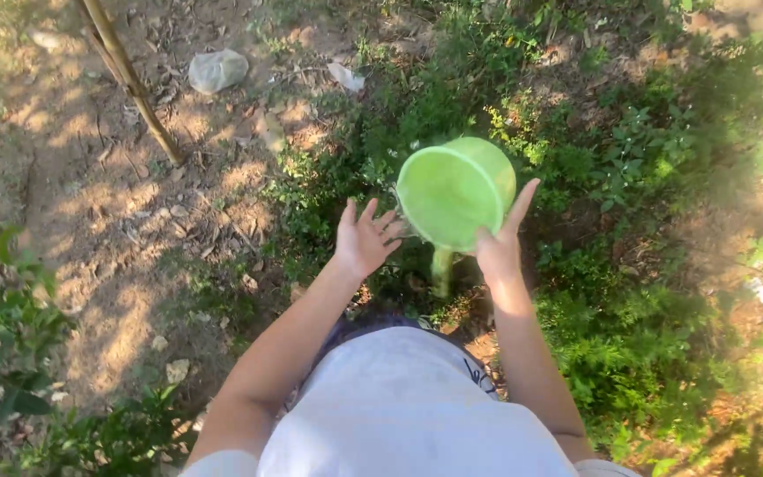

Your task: Watering various plants and bushes in an outdoor garden using a water dipper.

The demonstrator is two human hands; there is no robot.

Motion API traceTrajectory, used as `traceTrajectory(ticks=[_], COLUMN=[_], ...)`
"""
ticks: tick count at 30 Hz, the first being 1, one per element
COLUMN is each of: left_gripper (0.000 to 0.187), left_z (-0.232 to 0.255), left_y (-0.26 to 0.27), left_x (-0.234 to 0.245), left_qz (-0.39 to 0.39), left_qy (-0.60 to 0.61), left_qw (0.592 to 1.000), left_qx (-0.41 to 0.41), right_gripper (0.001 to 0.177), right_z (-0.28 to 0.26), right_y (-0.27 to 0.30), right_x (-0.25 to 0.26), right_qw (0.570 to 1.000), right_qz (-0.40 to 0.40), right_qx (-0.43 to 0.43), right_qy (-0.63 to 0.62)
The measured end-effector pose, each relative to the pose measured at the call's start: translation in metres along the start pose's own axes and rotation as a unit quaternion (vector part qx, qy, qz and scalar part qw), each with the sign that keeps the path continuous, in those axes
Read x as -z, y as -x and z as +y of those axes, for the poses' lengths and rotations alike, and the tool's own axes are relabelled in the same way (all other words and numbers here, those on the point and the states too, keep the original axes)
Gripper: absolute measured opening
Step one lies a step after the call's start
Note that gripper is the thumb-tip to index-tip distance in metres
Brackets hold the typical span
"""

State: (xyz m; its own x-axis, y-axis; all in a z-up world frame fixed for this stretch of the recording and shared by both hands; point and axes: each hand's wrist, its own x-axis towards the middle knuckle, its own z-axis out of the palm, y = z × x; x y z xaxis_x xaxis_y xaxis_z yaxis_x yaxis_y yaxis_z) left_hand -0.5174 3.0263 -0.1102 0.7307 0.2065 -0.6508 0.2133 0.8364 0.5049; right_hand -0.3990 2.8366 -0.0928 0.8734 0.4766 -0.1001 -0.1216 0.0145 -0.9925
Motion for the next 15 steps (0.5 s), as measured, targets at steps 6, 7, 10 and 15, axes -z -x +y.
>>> traceTrajectory(ticks=[6, 7, 10, 15], left_gripper=[0.079, 0.077, 0.040, 0.045], left_z=[-0.069, -0.073, -0.004, 0.102], left_y=[-0.108, -0.117, -0.094, -0.026], left_x=[-0.008, -0.011, -0.028, -0.027], left_qz=[-0.029, -0.052, 0.212, -0.423], left_qy=[0.204, 0.226, 0.473, 0.065], left_qw=[0.975, 0.965, 0.855, 0.877], left_qx=[-0.086, -0.125, 0.001, -0.217], right_gripper=[0.103, 0.097, 0.065, 0.065], right_z=[-0.026, -0.043, 0.035, 0.049], right_y=[-0.005, -0.004, -0.032, -0.022], right_x=[-0.006, -0.009, 0.052, 0.108], right_qw=[0.990, 1.000, 0.899, 0.906], right_qz=[-0.011, 0.003, -0.086, -0.133], right_qx=[0.109, 0.004, -0.214, -0.190], right_qy=[0.083, 0.008, -0.372, -0.353])
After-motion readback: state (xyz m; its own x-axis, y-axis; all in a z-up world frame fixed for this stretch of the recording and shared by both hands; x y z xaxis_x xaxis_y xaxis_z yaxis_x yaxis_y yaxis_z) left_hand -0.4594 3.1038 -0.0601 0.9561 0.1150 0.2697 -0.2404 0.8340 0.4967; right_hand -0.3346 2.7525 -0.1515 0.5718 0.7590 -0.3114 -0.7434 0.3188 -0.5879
